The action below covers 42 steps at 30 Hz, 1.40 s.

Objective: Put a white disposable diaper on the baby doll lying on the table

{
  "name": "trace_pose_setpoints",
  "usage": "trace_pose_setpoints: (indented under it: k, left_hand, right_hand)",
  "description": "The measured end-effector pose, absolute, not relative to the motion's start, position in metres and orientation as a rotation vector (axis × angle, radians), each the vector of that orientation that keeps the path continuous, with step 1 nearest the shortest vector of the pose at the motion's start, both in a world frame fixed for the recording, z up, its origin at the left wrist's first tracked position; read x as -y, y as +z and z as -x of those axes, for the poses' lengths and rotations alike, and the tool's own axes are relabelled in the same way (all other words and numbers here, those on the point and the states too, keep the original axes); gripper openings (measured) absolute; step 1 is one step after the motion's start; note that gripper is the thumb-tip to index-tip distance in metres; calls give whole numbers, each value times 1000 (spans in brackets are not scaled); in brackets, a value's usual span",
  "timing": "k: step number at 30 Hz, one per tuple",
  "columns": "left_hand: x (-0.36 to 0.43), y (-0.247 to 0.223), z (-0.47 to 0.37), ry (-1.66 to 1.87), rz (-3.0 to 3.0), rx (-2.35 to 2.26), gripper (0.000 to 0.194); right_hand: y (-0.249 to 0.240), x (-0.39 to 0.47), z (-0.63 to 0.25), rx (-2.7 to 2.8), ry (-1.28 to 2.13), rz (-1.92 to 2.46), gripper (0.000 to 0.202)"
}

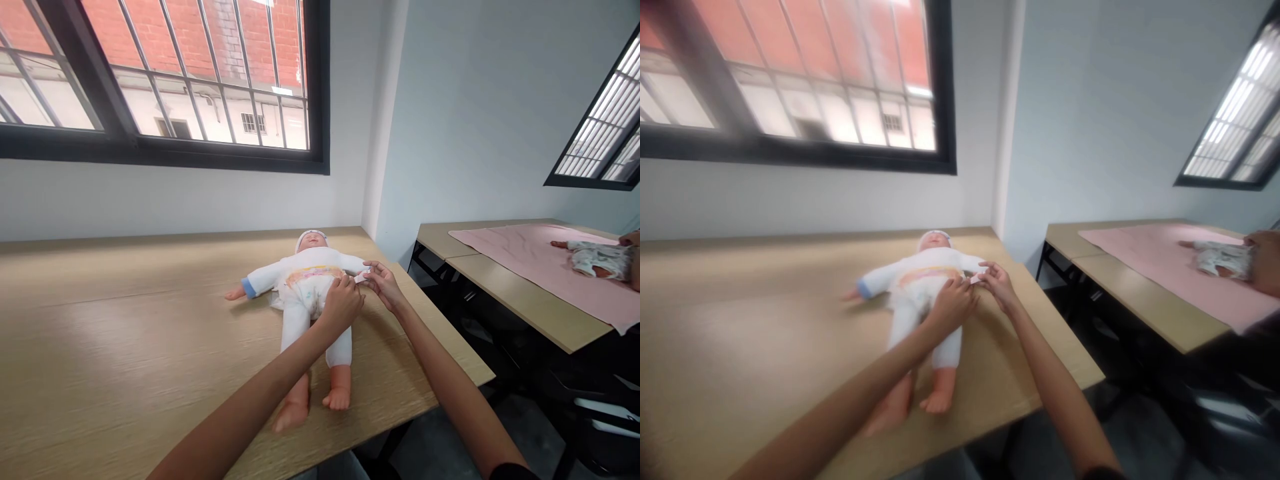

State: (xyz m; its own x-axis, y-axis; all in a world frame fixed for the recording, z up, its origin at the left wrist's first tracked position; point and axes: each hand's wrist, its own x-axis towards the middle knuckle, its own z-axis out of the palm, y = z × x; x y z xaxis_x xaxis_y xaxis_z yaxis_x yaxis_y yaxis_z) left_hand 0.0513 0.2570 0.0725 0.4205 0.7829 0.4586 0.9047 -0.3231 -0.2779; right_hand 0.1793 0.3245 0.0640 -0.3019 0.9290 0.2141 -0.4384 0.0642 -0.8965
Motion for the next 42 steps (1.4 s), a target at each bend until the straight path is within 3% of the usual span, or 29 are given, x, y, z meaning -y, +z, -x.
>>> trace_pose_setpoints:
  k: [8,42]
  left_hand:
    - [-258,71,-51,-379,2184,1430,31]
    - [-257,72,-51,-405,2154,1418,28]
  right_hand:
    - [60,-329,-179,1275,1373,590,28]
    - [64,-326,-179,1231,1494,581,29]
